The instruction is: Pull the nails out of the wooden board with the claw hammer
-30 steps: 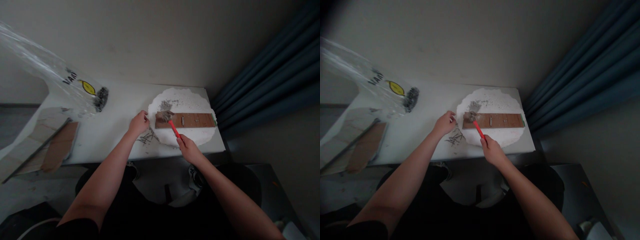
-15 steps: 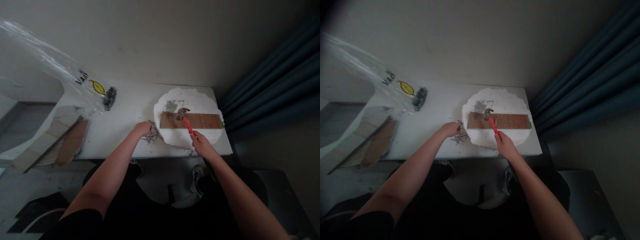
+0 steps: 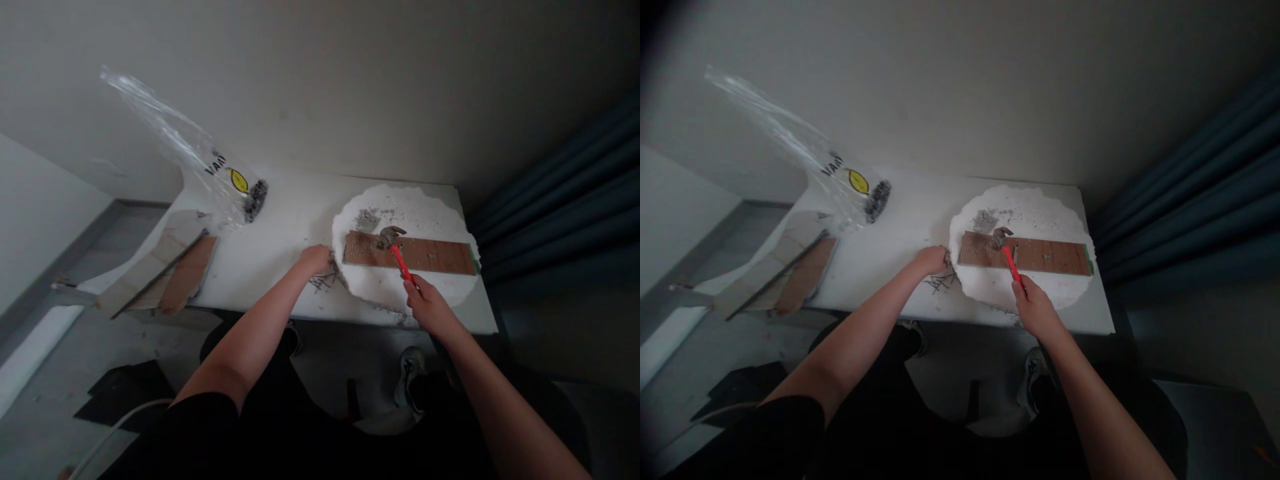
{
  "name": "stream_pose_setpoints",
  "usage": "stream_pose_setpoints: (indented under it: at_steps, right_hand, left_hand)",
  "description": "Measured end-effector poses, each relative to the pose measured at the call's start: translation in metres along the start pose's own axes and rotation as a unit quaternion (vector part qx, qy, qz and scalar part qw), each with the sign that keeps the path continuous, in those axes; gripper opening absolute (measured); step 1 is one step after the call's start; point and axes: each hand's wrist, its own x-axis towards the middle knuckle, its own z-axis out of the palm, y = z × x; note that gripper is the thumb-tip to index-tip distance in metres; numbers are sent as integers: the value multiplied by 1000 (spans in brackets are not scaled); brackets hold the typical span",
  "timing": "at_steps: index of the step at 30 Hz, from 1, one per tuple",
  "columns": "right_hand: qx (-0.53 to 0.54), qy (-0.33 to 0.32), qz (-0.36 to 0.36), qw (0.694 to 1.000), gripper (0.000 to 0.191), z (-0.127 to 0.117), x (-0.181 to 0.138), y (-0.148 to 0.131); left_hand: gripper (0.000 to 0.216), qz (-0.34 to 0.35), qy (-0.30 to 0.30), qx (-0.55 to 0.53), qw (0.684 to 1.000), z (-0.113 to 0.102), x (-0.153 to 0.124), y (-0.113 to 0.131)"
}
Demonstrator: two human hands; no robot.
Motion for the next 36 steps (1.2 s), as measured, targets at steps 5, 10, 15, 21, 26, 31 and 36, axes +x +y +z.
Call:
stream_pose_setpoints:
  at_steps: [5, 10, 15, 21, 26, 31, 36]
  right_hand:
    - [-2, 1, 6, 1000, 41, 3, 2, -1]
    - [-6, 3, 0, 1000, 38, 6, 3, 3]
    - [-13, 1, -6, 1000, 37, 6, 3, 4]
    - [-23, 2, -4, 1000, 35, 5, 3, 3]
    - [-25, 2, -5, 1000, 32, 6, 2, 2]
    - [-32, 1, -1, 999, 29, 6, 1, 0]
    - [-40, 4, -2, 999, 28, 6, 1, 0]
  left_hand:
    - [11, 44, 131, -189, 972, -22, 2, 6]
    - [24, 165, 109, -459, 866, -6, 5, 37]
    - [19, 191, 82, -464, 861, 12, 9, 51]
    - [26, 201, 83, -435, 874, 11, 12, 48]
    - [32, 220, 101, -367, 898, 9, 9, 52]
    - [33, 259, 96, -331, 902, 11, 7, 57]
    - [29, 266, 96, -324, 903, 10, 8, 60]
